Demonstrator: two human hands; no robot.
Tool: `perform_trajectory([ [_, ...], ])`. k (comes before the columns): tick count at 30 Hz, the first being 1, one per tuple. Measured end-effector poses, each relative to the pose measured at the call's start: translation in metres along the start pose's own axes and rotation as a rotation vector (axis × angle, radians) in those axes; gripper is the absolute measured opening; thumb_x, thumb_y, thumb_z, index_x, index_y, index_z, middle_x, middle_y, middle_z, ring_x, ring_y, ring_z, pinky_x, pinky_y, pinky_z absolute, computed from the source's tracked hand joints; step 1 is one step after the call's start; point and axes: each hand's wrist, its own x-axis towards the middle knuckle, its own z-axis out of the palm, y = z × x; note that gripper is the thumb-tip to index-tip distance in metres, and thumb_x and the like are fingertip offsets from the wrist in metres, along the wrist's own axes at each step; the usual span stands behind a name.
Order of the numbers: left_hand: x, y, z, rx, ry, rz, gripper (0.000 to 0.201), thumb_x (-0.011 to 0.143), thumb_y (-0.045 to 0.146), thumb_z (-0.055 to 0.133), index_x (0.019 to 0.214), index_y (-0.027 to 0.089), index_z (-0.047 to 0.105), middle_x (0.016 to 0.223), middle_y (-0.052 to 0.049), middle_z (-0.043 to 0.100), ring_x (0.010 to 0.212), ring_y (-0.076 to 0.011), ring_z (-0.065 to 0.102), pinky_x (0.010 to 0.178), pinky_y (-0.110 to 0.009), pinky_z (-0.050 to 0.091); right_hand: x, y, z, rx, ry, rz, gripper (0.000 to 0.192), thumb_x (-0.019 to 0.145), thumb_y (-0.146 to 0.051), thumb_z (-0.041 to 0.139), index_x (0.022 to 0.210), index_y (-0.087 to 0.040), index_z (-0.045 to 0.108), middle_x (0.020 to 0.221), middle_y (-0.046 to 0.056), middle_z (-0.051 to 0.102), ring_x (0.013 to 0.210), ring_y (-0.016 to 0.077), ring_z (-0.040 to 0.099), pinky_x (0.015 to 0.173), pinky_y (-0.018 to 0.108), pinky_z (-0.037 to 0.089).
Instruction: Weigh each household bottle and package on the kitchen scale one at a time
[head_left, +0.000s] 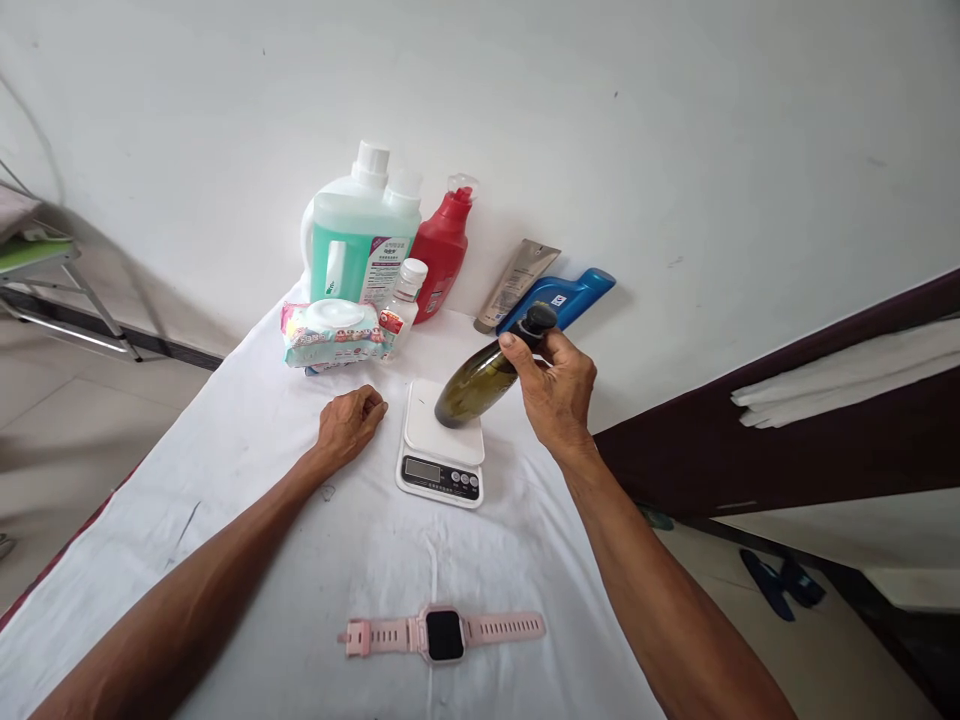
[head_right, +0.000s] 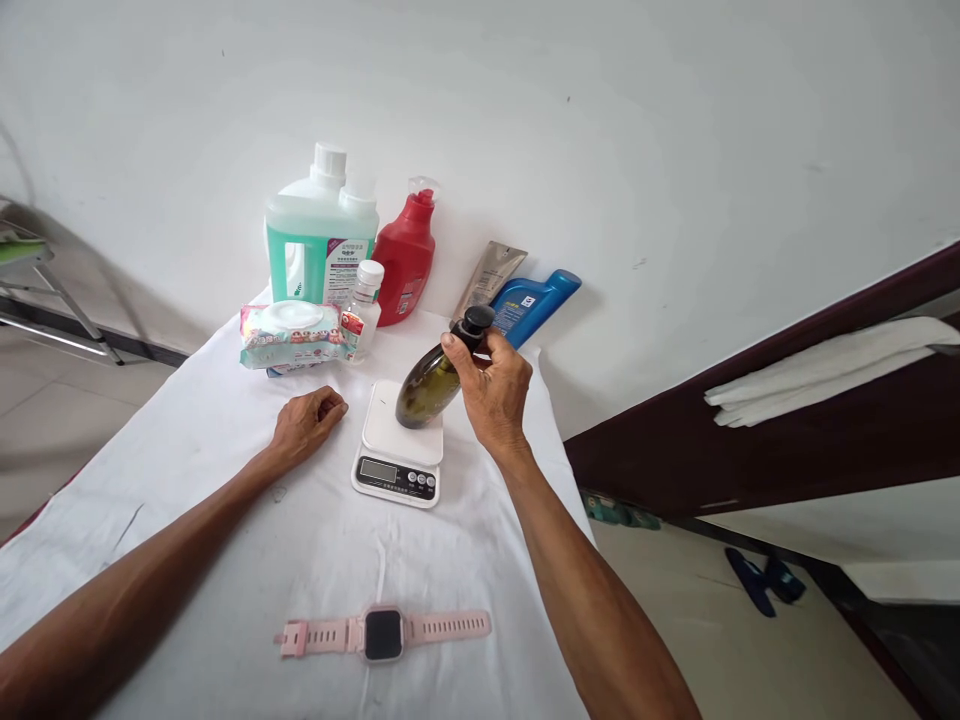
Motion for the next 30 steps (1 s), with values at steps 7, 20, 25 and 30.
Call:
perform_trajectory([
  [7,0.001,0.000,0.000,0.014,-0.004,-0.009,0.016,0.094,0.035,0.055,0.090,0.023,0.066,0.084,-0.001,0.073,0.080,-0.0201,0.065,0.069,-0.030,0.036,-0.001,0.004,0.000,0.049,-0.004,0.018,0.048,0.084,-0.067,0.074,0.089,-0.020,0.071,0.082,0.003,0.073,0.079,0.0230,0.069,0.075,0.040,0.061],
  [20,0.002,0.003,-0.001,0.026,0.005,-0.007,0.021,0.093,0.038,0.054,0.091,0.023,0.068,0.084,-0.002,0.074,0.077,-0.0200,0.065,0.069,-0.029,0.037,-0.076,0.102,0.009,0.381,0.176,0.439,0.062,0.093,-0.078,0.050,0.102,-0.020,0.066,0.099,0.010,0.073,0.092,0.0238,0.071,0.078,0.040,0.058],
  [25,0.002,0.003,-0.001,0.032,0.005,-0.015,0.022,0.092,0.040,0.054,0.091,0.023,0.068,0.084,-0.002,0.074,0.078,-0.0200,0.065,0.070,-0.030,0.039,-0.103,0.138,0.008,0.377,0.209,0.540,0.064,0.090,-0.080,0.053,0.095,-0.018,0.067,0.090,0.009,0.072,0.081,0.0216,0.069,0.070,0.036,0.056],
  [30,0.003,0.002,0.000,0.035,0.006,-0.001,0.026,0.090,0.044,0.052,0.092,0.023,0.068,0.085,-0.003,0.074,0.079,-0.0204,0.065,0.071,-0.031,0.040,-0.104,0.142,0.007,0.319,0.140,0.513,0.060,0.094,-0.076,0.051,0.095,-0.018,0.068,0.086,0.007,0.072,0.075,0.0192,0.068,0.069,0.033,0.054],
])
